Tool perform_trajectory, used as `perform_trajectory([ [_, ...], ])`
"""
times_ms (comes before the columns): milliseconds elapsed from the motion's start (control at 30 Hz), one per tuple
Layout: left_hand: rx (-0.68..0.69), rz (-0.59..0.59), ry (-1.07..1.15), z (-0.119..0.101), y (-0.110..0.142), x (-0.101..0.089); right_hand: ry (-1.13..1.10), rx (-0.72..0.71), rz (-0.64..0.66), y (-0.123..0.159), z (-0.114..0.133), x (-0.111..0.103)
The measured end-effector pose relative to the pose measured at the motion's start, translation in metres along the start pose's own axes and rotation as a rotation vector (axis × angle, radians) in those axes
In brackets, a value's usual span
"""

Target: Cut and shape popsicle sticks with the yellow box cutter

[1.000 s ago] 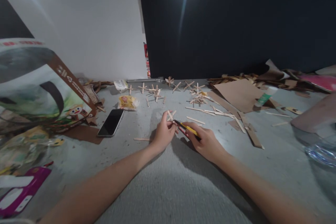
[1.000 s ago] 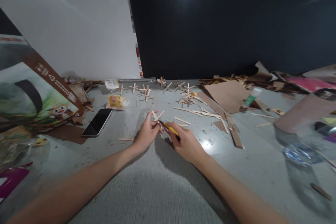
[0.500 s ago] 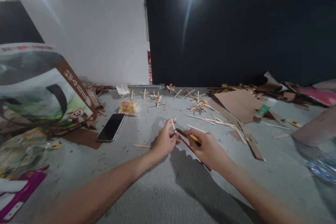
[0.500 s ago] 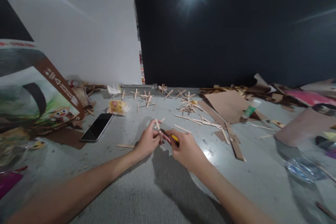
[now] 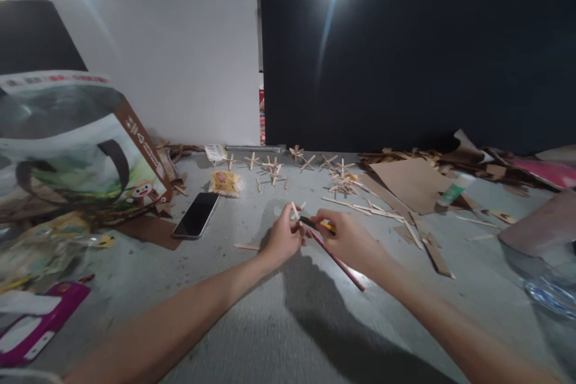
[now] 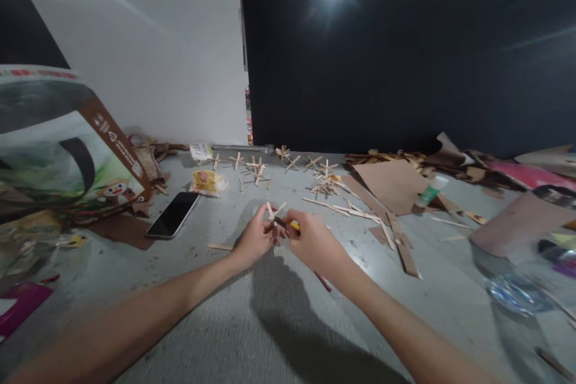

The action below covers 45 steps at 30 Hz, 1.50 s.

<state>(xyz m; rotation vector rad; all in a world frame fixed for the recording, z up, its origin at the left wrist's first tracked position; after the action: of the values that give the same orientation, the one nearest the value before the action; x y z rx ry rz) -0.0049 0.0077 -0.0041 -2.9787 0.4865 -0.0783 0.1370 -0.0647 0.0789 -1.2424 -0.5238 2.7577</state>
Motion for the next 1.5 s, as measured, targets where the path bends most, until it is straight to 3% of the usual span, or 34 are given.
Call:
perform_trajectory([
  [133, 0.009, -0.008, -0.034, -0.002, 0.002, -0.001, -0.06, -0.015, -0.106, 0.022, -0.008, 0.021],
  [200, 0.017, 0.004, -0.037, -0.004, 0.002, 0.0, -0.049, -0.012, -0.103, 0.025, -0.009, 0.022],
  [367, 0.029, 0.049, -0.02, -0.004, 0.001, 0.004, 0.042, 0.04, 0.041, -0.003, 0.001, -0.007],
  [467, -0.003, 0.031, -0.022, -0.004, 0.0, 0.003, 0.027, 0.064, 0.06, -0.013, 0.004, -0.013],
  [733, 0.007, 0.021, -0.052, -0.004, 0.001, 0.003, -0.137, -0.014, -0.152, 0.027, -0.014, 0.022],
  [1033, 0.022, 0.032, -0.029, 0.0, -0.002, 0.002, -0.029, 0.086, 0.097, -0.016, 0.001, -0.015],
  [1300, 0.01, 0.032, -0.083, -0.001, 0.001, 0.004, -0.108, 0.008, -0.147, 0.028, -0.015, 0.024],
  [1500, -0.006, 0.062, -0.081, -0.001, 0.001, 0.006, -0.022, 0.091, 0.065, -0.005, -0.01, -0.007],
])
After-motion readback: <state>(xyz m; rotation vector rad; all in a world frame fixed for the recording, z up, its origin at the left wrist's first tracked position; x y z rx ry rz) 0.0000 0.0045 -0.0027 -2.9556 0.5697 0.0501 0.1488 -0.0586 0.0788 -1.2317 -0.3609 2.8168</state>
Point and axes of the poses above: each hand's wrist, its own y-axis away from the middle knuckle, its own x-axis out of the palm, z = x × y, the point moved 3 cm from there along -y, towards the middle knuckle, and after that the axes turned 5 degrees about -z, right-handed, at the moved point
